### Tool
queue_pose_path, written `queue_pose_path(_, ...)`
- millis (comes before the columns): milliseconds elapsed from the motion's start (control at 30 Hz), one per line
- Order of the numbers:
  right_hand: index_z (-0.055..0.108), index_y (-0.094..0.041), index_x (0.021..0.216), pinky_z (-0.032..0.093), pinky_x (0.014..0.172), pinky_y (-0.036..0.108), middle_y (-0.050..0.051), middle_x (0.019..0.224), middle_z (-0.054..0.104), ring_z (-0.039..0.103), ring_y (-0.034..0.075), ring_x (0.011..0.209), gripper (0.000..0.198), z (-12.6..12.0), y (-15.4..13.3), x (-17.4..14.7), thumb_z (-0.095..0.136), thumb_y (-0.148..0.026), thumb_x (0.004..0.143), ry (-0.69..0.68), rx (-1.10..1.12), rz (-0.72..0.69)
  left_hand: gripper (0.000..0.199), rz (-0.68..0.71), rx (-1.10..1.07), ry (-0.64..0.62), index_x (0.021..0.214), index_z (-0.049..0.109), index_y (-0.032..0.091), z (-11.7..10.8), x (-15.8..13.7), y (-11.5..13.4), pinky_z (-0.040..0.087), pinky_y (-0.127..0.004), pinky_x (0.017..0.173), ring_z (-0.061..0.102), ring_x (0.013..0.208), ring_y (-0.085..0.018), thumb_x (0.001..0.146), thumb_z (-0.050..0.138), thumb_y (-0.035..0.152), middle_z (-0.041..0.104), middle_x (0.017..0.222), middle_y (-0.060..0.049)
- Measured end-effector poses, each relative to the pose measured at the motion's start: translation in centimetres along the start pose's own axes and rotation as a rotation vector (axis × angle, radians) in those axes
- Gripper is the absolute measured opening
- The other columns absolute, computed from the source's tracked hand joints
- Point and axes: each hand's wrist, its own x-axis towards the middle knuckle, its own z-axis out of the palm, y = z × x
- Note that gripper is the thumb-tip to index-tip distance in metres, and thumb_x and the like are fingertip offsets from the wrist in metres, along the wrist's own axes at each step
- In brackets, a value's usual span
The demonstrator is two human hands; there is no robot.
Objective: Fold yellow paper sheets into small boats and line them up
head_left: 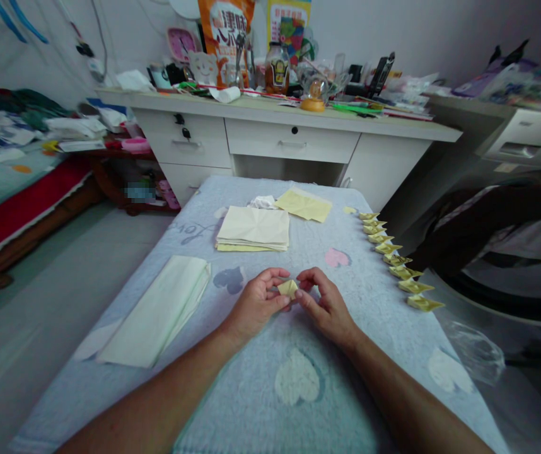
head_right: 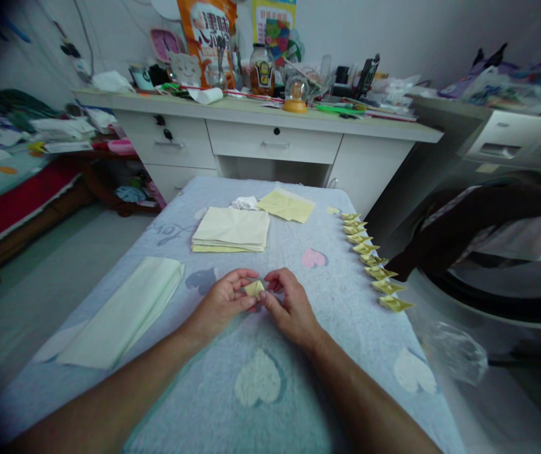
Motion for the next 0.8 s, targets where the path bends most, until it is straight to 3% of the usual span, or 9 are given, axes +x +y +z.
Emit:
queue_pose_path(100,0.055,-0.02,0.081,0.041,0.068,0.027,0.001,0.077,0.054,0.052,0.014,0.073,0.018,0.13,0.09,0.09,0.053,-0.035,0.091,-0.085,0.016,0.026,0.043,0.001,0.058,-0.009,0.108,0.054,0.018,-0.11,-0.05,-0.15,0.049,-0.023,0.062,0.062,0.068,-0.011,0.07,0.072,0.021,0.063,0.085,0.0)
queue_pose_path(200,0.054,-0.019,0.075,0.039,0.066,0.026,0.0,0.073,0.053,0.05,0.013,0.069,0.023,0.21,0.07,0.11,0.051,-0.034,0.092,-0.103,0.016,0.019,0.037,0.005,0.095,-0.015,0.102,0.055,0.017,-0.3,-0.01,-0.33,0.048,-0.022,0.061,0.061,0.066,-0.011,0.069,0.073,0.023,0.063,0.08,0.001)
queue_pose_path(367,0.053,-0.019,0.074,0.039,0.066,0.026,-0.001,0.072,0.051,0.049,0.013,0.069,0.025,0.02,-0.2,0.1,0.051,-0.037,0.093,-0.095,0.066,0.021,0.023,0.012,0.228,-0.03,0.082,0.061,0.013,-0.42,-0.04,-0.05,0.043,-0.021,0.06,0.055,0.063,-0.009,0.074,0.071,0.032,0.062,0.073,0.0)
queue_pose_path(600,0.054,-0.019,0.08,0.039,0.064,0.024,-0.002,0.07,0.051,0.047,0.012,0.067,0.026,0.05,-0.79,-0.02,0.055,-0.043,0.089,-0.115,0.166,0.112,0.027,0.069,0.354,-0.027,0.075,0.063,0.013,-0.23,-0.23,0.36,0.039,-0.02,0.056,0.052,0.061,-0.009,0.075,0.071,0.038,0.06,0.067,0.002)
queue_pose_path(800,0.055,-0.019,0.075,0.038,0.063,0.024,-0.002,0.068,0.05,0.046,0.012,0.065,0.027,0.14,-0.43,0.02,0.053,-0.04,0.091,-0.12,0.141,0.097,0.026,0.068,0.452,-0.022,0.071,0.062,0.013,-0.19,-0.32,0.29,0.036,-0.02,0.054,0.049,0.057,-0.009,0.075,0.07,0.038,0.057,0.063,0.003)
